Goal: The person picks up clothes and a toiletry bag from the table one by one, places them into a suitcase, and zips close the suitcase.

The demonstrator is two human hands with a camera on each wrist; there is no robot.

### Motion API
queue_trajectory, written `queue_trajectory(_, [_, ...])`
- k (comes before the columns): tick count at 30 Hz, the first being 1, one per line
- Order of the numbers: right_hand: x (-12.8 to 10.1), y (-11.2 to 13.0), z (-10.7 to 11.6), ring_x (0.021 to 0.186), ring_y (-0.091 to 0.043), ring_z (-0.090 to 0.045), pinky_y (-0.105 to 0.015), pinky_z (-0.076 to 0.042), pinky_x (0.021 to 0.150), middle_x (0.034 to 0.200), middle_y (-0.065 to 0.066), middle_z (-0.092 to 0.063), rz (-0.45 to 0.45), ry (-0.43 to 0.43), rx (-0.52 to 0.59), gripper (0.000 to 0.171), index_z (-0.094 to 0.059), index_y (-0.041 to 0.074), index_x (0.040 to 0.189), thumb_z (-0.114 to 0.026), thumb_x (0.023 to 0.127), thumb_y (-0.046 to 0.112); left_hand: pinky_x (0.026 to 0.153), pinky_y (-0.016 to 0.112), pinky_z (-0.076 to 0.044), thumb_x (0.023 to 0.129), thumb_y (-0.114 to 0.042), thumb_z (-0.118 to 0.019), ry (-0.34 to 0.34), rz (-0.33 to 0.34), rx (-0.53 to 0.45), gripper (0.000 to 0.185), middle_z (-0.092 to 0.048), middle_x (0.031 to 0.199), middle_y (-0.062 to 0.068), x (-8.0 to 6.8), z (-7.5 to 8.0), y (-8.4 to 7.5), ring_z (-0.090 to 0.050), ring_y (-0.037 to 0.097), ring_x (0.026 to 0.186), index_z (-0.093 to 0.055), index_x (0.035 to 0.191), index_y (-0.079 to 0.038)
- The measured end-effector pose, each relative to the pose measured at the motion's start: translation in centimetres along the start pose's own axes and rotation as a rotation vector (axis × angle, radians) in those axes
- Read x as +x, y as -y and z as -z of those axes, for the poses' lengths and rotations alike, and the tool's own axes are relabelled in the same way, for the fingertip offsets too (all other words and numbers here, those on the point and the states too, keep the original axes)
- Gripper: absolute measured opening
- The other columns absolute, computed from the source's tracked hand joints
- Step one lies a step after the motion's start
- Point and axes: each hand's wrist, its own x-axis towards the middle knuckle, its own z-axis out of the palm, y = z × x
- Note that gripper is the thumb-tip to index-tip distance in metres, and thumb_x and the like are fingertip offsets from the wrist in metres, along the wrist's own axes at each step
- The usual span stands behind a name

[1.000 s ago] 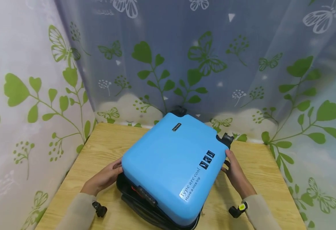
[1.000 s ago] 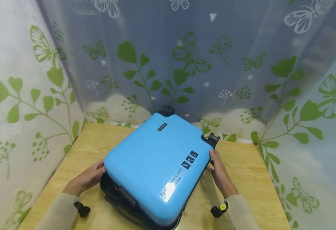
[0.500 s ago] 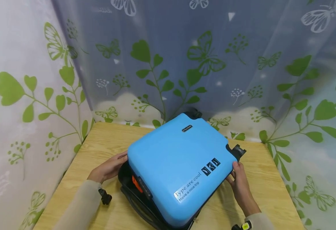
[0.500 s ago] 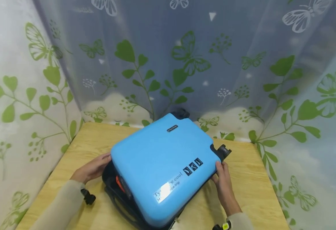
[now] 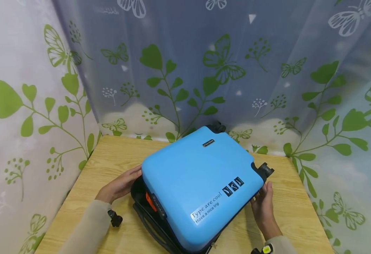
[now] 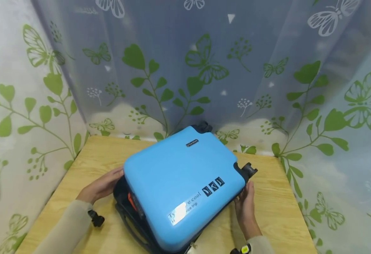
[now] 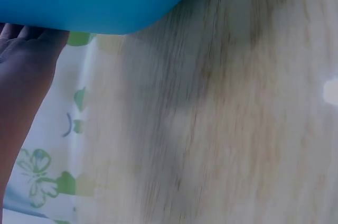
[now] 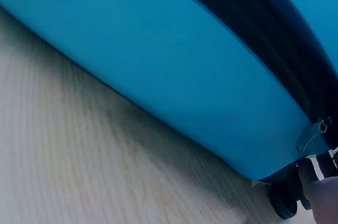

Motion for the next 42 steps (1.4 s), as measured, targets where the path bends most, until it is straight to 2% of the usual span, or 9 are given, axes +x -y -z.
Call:
queue_trajectory(4, [0.5,-0.1,-0.2,0.171,-0.026,-0.002,-0.053,0.001,0.139,0.185,-0.007,-0.005,0.031,0.03,-0.03,0.088,-0.008,0.026,0.178,-0.01,0.108,0.078,0.132,0.07,0.004,0.12,-0.042,-0.037,0.035,-0.023,0.05,0.073,0.011,0.184,0.012,-0.9,-0.3,-0.1,0.014,0.042,0.169,0.001,0.176,-0.016])
queue_trajectory(10, [1.0,0.4,-0.7,0.17,-0.023,0.015,-0.052,0.015,0.135,0.185,-0.003,0.008,0.003,0.054,-0.075,0.093,0.003,0.019,0.177,-0.012,0.107,0.08,0.132,0.067,0.008,0.121,-0.037,-0.034,0.038,-0.069,0.018,0.071,0.012,0.184,0.015,-1.8,-0.4,0.3,0.016,0.042,0.168,0.002,0.176,-0.011])
queue_trajectory(21, [1.8,0.9,-1.1,0.169,-0.023,0.021,-0.052,0.019,0.134,0.184,0.0,0.014,-0.005,0.098,-0.175,0.096,0.008,0.021,0.176,-0.007,0.104,0.082,0.131,0.067,0.012,0.12,-0.03,-0.04,0.005,-0.089,0.002,0.077,0.017,0.182,0.018,-3.5,-0.6,1.0,0.021,0.044,0.166,0.01,0.174,-0.008])
queue_trajectory(24, [2.3,0.8,-1.0,0.17,-0.022,0.016,-0.05,0.015,0.136,0.185,0.0,0.008,-0.007,0.109,-0.156,0.096,0.004,0.02,0.177,-0.006,0.105,0.082,0.134,0.06,0.004,0.117,-0.027,-0.047,-0.013,-0.062,0.026,0.083,0.013,0.182,0.02,-3.9,-0.5,1.3,0.016,0.045,0.167,0.01,0.175,-0.01])
queue_trajectory(26, [2.8,0.8,-0.9,0.171,-0.021,0.011,-0.047,0.011,0.137,0.185,0.0,0.006,-0.016,0.12,-0.116,0.095,0.003,0.02,0.177,-0.006,0.105,0.082,0.136,0.043,-0.011,0.116,-0.024,-0.052,-0.028,-0.041,0.052,0.086,0.009,0.183,0.021,-4.3,-0.5,1.6,0.011,0.045,0.168,0.01,0.175,-0.011])
queue_trajectory(29, [3.6,0.8,-0.7,0.171,-0.018,0.006,-0.041,0.004,0.138,0.185,0.0,0.003,-0.045,0.131,-0.054,0.096,0.005,0.019,0.176,-0.006,0.105,0.083,0.122,0.015,-0.03,0.114,-0.021,-0.057,-0.052,-0.016,0.093,0.088,0.005,0.183,0.022,-4.7,-0.5,2.2,0.006,0.045,0.169,0.006,0.175,-0.009])
queue_trajectory(31, [4.1,0.9,-0.5,0.171,-0.018,0.006,-0.041,0.003,0.138,0.185,0.0,0.006,-0.079,0.138,-0.033,0.098,0.01,0.02,0.176,-0.006,0.103,0.085,0.11,0.005,-0.034,0.114,-0.021,-0.058,-0.061,-0.01,0.113,0.087,0.003,0.182,0.022,-4.8,-0.5,2.6,0.004,0.045,0.169,0.002,0.175,-0.007])
queue_trajectory(36, [4.8,1.1,-0.2,0.171,-0.021,0.004,-0.045,0.001,0.139,0.185,0.0,0.007,-0.138,0.145,-0.042,0.102,0.011,0.025,0.175,-0.008,0.099,0.09,0.108,0.004,-0.035,0.111,-0.022,-0.064,-0.071,0.013,0.127,0.093,0.008,0.182,0.024,-5.2,-0.3,3.3,0.004,0.048,0.168,0.002,0.174,-0.004])
queue_trajectory(42, [5.1,0.9,0.1,0.171,-0.02,0.0,-0.044,0.0,0.139,0.185,0.0,0.002,-0.143,0.162,-0.039,0.101,0.005,0.026,0.176,-0.008,0.099,0.09,0.107,0.004,-0.035,0.108,-0.021,-0.069,-0.089,0.005,0.143,0.1,0.013,0.18,0.027,-5.7,-0.5,4.3,0.006,0.053,0.166,0.004,0.173,0.001])
